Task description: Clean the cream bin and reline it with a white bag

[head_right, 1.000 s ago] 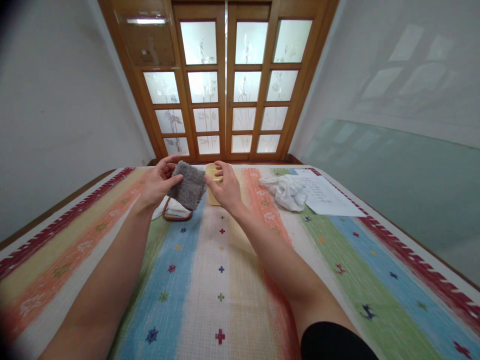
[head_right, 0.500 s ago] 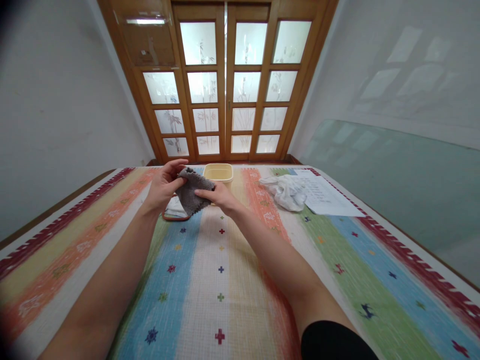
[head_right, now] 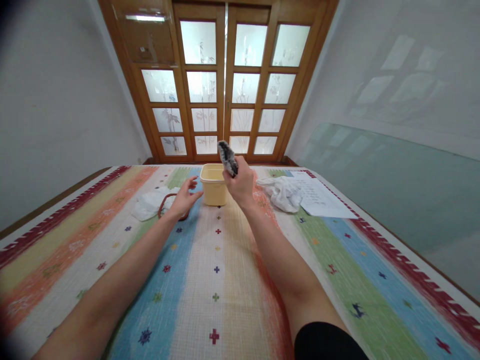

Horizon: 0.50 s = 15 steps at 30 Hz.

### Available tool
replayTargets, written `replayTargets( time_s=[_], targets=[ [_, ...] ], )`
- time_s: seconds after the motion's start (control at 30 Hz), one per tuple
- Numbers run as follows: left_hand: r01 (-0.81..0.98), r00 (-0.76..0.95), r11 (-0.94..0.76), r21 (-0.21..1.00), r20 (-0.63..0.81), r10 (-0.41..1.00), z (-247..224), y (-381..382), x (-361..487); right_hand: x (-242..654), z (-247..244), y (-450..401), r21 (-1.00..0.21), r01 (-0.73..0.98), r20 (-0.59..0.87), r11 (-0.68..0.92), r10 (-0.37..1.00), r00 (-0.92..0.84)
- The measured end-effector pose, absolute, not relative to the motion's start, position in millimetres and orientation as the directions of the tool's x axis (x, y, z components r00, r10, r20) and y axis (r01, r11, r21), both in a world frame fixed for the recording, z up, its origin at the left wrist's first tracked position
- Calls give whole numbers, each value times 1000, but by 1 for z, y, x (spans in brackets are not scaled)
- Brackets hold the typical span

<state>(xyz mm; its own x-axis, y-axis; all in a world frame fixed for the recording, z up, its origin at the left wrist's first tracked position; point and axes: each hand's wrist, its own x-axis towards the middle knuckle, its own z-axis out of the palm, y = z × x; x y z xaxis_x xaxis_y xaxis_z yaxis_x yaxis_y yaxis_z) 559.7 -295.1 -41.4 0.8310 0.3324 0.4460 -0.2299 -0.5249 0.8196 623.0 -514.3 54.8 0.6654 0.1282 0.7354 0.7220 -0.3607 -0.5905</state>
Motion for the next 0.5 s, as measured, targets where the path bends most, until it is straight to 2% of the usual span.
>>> replayTargets(
  time_s=[0.07,0.13,0.27,0.37,0.5],
  targets=[
    [-221,846,-575,787,448,289,-55,-296,563,622,52,-514,-468,737,722,-487,271,637],
    [-235,849,-623,746,470,243,-67,-297,564,621,47,-509,-368,746,645,-555,425,635],
    [-279,852,-683,675,502,148,-86,-301,560,620,37,-500,-228,774,533,-591,590,607],
    [-243,866,-637,731,460,198,-97,-306,559,621,35,-501,-125,821,499,-557,680,537],
    [-239,865,-465,852,405,297,-105,-308,565,620,36,-504,-49,853,441,-519,755,485]
  ],
)
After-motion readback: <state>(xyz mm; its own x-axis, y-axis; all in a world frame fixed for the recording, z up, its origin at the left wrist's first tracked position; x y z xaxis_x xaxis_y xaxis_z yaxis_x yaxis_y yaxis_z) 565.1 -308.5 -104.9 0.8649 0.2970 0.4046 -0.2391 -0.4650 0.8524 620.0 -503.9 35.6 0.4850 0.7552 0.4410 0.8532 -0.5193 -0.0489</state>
